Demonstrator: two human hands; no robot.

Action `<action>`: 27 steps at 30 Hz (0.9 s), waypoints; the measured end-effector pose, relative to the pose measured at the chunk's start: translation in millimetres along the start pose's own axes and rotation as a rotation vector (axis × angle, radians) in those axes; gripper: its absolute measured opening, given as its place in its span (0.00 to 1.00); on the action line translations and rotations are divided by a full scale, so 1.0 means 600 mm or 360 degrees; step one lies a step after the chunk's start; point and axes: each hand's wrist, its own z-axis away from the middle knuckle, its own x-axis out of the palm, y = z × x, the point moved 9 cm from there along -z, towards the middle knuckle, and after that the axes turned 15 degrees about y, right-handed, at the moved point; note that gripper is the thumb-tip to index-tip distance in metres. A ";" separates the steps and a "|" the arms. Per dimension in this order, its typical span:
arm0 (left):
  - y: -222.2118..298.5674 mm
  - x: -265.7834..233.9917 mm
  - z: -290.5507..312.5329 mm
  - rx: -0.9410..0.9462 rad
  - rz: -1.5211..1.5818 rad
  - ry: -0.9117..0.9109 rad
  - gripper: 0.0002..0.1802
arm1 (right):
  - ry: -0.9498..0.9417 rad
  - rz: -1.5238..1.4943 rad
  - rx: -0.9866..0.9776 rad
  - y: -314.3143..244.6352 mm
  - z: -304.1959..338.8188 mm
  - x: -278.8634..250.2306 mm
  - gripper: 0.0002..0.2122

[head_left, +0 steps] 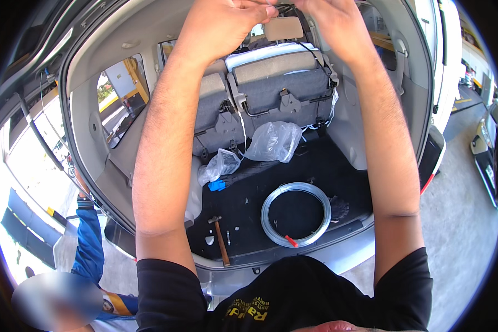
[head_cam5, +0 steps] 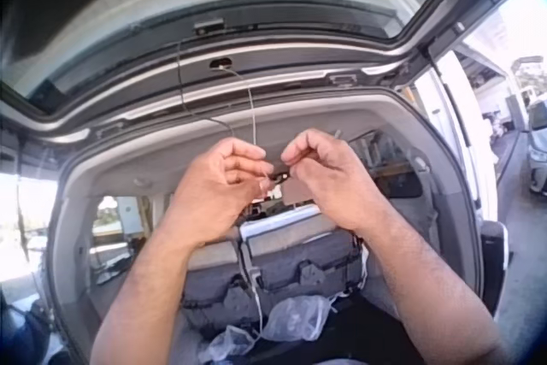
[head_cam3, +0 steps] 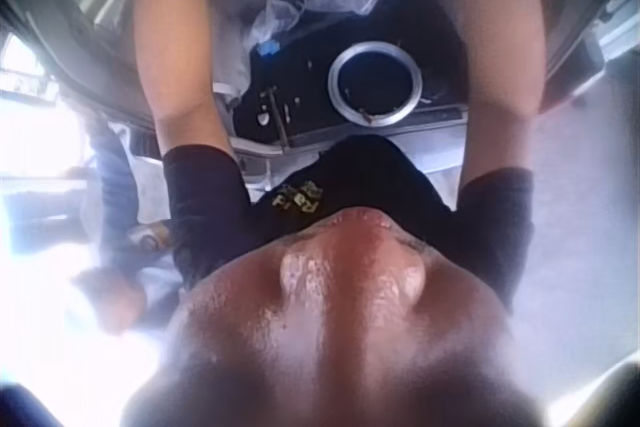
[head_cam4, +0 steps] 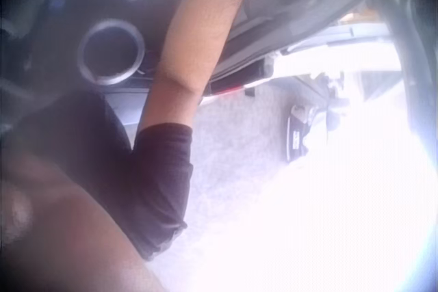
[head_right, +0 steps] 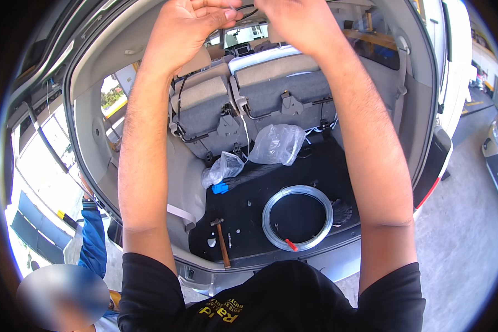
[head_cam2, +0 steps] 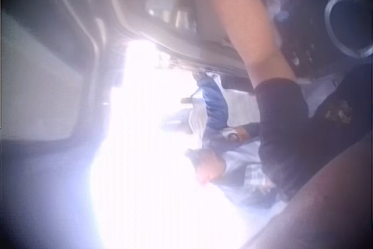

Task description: The person installs a rearview camera and routes its cable along the interior trim of a van. They strip wire ends, connect the camera, and tuck the cable into the trim channel around the rear hatch opening.

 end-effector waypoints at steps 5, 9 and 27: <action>0.026 -0.012 0.041 0.0338 -0.0209 0.0074 0.08 | -0.0483 0.0035 0.0497 0.006 0.000 0.087 0.16; 0.082 -0.030 0.074 0.0757 -0.0828 0.0428 0.05 | -0.0641 -0.0054 0.0228 0.006 -0.013 0.112 0.17; 0.138 0.004 0.150 0.2872 -0.1677 0.0371 0.13 | -0.0542 -0.0465 0.0919 0.010 -0.004 0.108 0.13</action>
